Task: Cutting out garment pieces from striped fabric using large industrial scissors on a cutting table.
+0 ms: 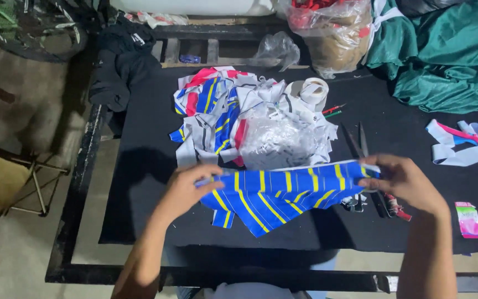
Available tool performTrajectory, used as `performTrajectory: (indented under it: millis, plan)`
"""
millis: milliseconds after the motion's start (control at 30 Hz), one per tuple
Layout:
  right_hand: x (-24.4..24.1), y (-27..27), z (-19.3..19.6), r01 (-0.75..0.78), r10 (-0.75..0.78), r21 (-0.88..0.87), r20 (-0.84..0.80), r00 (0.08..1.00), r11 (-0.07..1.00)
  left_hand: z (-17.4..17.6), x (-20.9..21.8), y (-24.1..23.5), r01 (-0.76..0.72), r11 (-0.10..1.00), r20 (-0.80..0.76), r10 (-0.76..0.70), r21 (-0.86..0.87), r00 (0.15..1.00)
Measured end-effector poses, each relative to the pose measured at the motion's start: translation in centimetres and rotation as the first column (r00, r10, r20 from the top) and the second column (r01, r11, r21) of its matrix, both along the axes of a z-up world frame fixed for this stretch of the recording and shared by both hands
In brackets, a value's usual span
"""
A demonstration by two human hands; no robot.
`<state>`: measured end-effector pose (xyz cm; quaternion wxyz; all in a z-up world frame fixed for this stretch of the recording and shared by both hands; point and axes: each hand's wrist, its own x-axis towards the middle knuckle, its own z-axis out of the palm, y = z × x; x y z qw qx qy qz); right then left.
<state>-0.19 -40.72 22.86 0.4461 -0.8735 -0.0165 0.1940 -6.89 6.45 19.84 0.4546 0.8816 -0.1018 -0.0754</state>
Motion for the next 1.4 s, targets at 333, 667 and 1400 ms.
performTrajectory:
  millis: [333, 667, 1400]
  plan:
    - [2.5, -8.6, -3.2, -0.278, 0.248, 0.152, 0.190, 0.950, 0.948, 2.3, -0.9, 1.1, 0.295, 0.949, -0.161, -0.311, -0.113, 0.937]
    - [21.6, -2.7, -10.8, 0.151, -0.178, 0.094, 0.569, 0.803, 0.984, -1.4, 16.4, 0.6, -0.040, 0.998, -0.041, 0.042, 0.040, 0.998]
    - [-1.9, 5.0, -28.6, 0.706, -0.206, -0.313, 0.813, 0.545, 0.635, -24.2, 6.1, -6.1, -0.653, 0.702, 0.386, 0.540, 0.285, 0.748]
